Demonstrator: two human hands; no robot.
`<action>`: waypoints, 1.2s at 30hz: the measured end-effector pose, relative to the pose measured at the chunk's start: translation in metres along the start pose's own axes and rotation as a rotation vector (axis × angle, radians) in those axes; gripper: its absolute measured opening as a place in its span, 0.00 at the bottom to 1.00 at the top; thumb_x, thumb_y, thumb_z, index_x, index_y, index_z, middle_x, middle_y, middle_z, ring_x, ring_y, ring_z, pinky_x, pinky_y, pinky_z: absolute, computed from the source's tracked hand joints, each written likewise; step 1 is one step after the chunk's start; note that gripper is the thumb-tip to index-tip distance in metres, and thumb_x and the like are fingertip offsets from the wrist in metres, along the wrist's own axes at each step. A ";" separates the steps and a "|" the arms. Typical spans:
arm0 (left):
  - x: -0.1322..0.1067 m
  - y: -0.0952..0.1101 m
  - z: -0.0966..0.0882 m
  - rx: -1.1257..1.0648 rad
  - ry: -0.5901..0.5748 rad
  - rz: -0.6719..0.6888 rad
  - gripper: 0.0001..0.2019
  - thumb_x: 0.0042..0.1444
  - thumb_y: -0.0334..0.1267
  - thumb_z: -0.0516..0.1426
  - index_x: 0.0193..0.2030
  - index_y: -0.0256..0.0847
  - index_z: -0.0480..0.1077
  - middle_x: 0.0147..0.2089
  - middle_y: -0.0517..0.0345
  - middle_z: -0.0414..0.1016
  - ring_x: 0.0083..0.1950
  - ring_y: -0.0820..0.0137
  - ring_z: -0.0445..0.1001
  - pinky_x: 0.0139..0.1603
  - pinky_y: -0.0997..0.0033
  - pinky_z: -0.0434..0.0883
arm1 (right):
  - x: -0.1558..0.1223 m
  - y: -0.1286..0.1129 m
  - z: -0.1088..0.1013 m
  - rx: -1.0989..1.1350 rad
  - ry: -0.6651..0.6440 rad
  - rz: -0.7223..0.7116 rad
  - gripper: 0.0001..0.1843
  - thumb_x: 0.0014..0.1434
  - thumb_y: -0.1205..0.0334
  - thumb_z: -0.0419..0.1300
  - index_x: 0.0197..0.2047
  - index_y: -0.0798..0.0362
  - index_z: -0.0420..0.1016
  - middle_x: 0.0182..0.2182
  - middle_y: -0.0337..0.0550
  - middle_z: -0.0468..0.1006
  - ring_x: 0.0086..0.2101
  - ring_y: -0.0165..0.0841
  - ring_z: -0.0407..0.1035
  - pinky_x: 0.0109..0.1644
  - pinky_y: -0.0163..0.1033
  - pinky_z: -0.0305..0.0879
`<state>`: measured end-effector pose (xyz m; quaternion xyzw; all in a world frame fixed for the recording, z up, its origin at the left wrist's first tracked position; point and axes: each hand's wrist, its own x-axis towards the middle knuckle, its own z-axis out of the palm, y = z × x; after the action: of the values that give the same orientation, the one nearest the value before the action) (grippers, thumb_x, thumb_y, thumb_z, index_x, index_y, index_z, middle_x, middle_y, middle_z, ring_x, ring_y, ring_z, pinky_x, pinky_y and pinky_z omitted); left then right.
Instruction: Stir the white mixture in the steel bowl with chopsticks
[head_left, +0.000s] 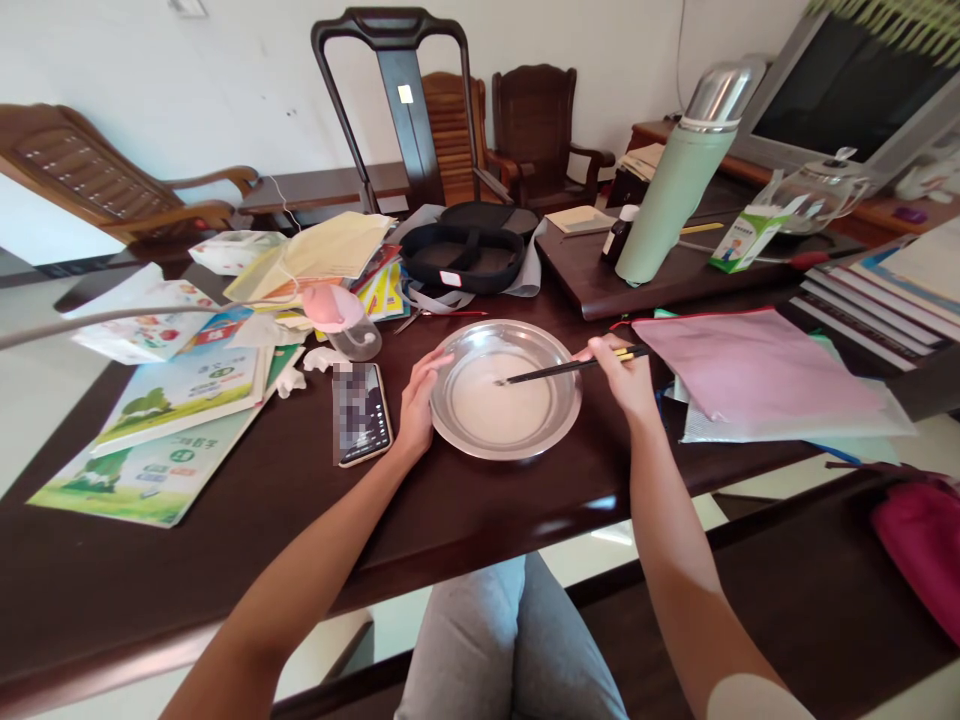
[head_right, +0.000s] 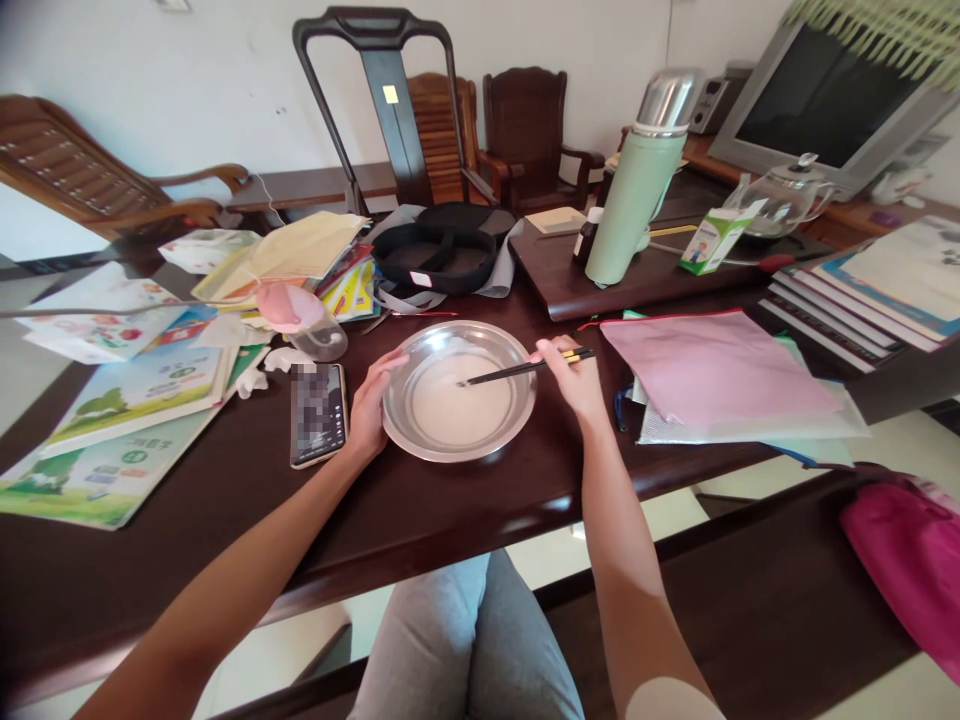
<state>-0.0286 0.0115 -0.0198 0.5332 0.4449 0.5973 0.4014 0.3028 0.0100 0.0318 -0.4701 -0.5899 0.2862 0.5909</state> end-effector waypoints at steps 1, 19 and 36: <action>0.000 0.000 0.000 0.003 -0.001 0.001 0.24 0.65 0.64 0.64 0.52 0.50 0.88 0.70 0.49 0.79 0.78 0.46 0.71 0.84 0.40 0.59 | 0.001 0.001 -0.001 0.003 0.051 0.005 0.33 0.63 0.25 0.66 0.23 0.44 0.79 0.24 0.42 0.84 0.32 0.42 0.83 0.47 0.50 0.80; 0.001 -0.003 -0.002 0.001 -0.010 -0.009 0.25 0.64 0.66 0.64 0.52 0.50 0.88 0.71 0.49 0.79 0.79 0.46 0.70 0.84 0.41 0.59 | 0.000 0.002 0.000 0.056 -0.072 0.012 0.34 0.62 0.25 0.67 0.22 0.45 0.79 0.23 0.42 0.83 0.30 0.42 0.82 0.42 0.48 0.80; 0.000 -0.002 -0.001 -0.027 0.003 -0.004 0.25 0.62 0.66 0.66 0.52 0.51 0.88 0.70 0.50 0.79 0.78 0.46 0.70 0.85 0.41 0.58 | -0.002 0.000 0.003 0.027 -0.096 -0.014 0.32 0.61 0.25 0.68 0.27 0.45 0.83 0.30 0.43 0.88 0.36 0.43 0.85 0.47 0.48 0.80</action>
<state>-0.0293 0.0124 -0.0214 0.5257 0.4384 0.6032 0.4093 0.2994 0.0092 0.0310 -0.4436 -0.6170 0.3123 0.5701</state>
